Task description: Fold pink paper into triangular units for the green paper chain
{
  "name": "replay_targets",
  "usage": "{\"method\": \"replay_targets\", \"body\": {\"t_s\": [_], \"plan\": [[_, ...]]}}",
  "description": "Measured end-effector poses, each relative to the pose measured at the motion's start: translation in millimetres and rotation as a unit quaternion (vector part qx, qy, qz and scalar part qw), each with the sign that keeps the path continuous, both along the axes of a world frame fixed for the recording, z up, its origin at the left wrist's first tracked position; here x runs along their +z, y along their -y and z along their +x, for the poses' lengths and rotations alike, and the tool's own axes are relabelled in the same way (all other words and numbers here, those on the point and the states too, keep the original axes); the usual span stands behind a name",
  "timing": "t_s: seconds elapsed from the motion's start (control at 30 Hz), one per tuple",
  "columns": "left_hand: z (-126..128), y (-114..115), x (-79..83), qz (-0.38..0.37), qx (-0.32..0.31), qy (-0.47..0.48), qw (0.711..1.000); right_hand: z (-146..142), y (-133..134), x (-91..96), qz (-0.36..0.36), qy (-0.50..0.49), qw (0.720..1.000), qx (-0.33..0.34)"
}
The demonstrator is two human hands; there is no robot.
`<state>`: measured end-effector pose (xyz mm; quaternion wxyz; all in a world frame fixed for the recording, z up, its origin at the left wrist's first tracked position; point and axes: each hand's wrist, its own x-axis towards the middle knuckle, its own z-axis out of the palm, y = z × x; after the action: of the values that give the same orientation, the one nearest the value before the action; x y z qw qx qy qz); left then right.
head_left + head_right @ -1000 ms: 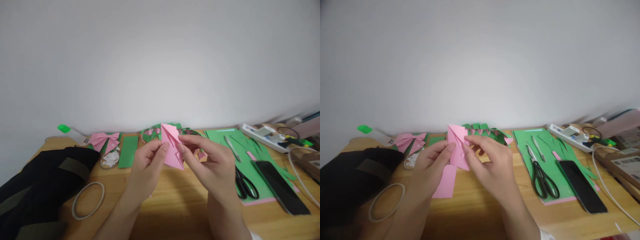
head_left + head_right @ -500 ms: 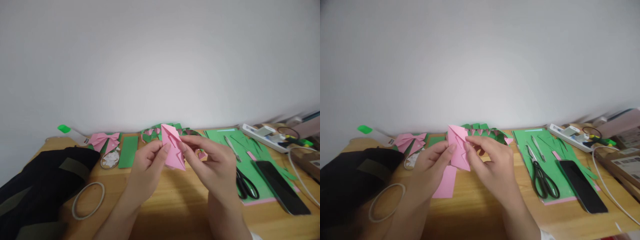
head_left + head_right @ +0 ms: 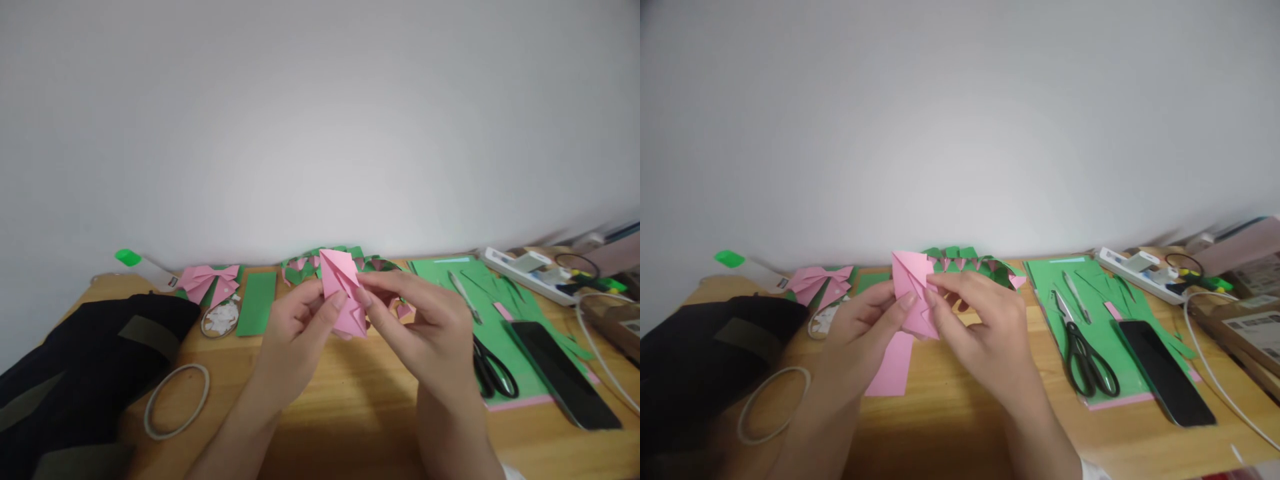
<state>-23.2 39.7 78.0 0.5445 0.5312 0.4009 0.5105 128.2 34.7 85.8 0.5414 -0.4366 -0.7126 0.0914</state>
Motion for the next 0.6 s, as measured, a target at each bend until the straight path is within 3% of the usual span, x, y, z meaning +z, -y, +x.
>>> {"method": "replay_targets", "body": {"t_s": [0.6], "plan": [[-0.8, 1.5, 3.6, -0.009, -0.039, 0.012, 0.999, -0.3, 2.1, -0.3, 0.012, -0.021, 0.999, -0.025]]}}
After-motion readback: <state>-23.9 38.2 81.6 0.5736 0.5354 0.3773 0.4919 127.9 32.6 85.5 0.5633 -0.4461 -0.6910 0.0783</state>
